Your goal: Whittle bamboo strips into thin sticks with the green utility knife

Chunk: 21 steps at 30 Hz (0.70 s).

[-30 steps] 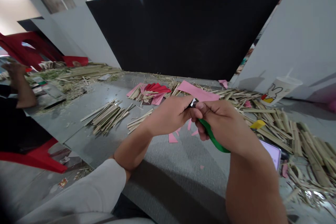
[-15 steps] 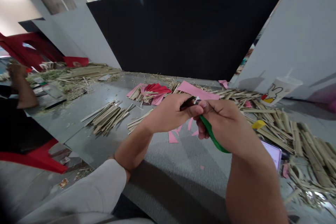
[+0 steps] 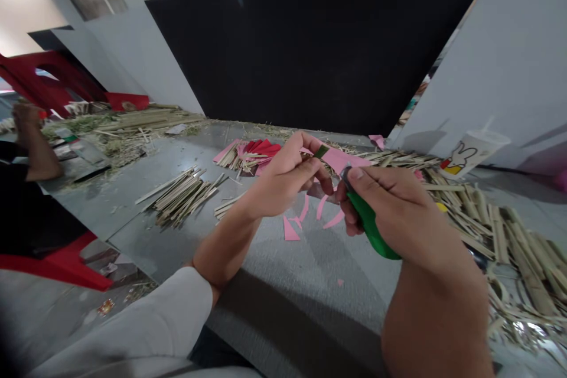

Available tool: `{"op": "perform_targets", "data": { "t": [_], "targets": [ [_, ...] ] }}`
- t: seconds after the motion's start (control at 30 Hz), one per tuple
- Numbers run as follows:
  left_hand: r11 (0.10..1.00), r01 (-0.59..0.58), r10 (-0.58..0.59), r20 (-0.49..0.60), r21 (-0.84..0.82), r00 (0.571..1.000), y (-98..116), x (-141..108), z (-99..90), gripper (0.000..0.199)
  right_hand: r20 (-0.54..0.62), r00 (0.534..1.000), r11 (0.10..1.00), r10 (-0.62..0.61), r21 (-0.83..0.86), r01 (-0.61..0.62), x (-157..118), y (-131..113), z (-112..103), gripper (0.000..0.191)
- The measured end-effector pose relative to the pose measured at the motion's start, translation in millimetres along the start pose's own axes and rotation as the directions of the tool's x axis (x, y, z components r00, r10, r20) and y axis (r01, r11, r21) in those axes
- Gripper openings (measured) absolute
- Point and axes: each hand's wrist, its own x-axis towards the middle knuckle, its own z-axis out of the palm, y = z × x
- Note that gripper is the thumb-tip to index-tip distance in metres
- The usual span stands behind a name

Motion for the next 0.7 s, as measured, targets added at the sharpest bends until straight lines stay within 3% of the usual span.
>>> {"op": "perform_targets", "data": {
  "t": [0.3,0.53,0.7],
  "targets": [
    [0.999,-0.044,0.044,-0.016,0.011,0.999,3.2,1.0,3.4,0.01,0.123,0.988,0.977,-0.096,-0.178,0.117,-2.2,-4.7,2.7,0.061],
    [0.983,-0.143,0.137,0.056,0.118,0.989,-0.4,0.0,1.9,0.012,0.191,0.981,0.952,-0.037,-0.291,0.092,1.4,-5.0,-1.4,0.073],
    [0.97,-0.15,0.137,0.078,0.189,0.987,0.4,-2.9,1.8,0.021,0.252,0.967,0.966,-0.034,-0.241,0.097,3.4,-3.5,-4.4,0.075]
  ]
}}
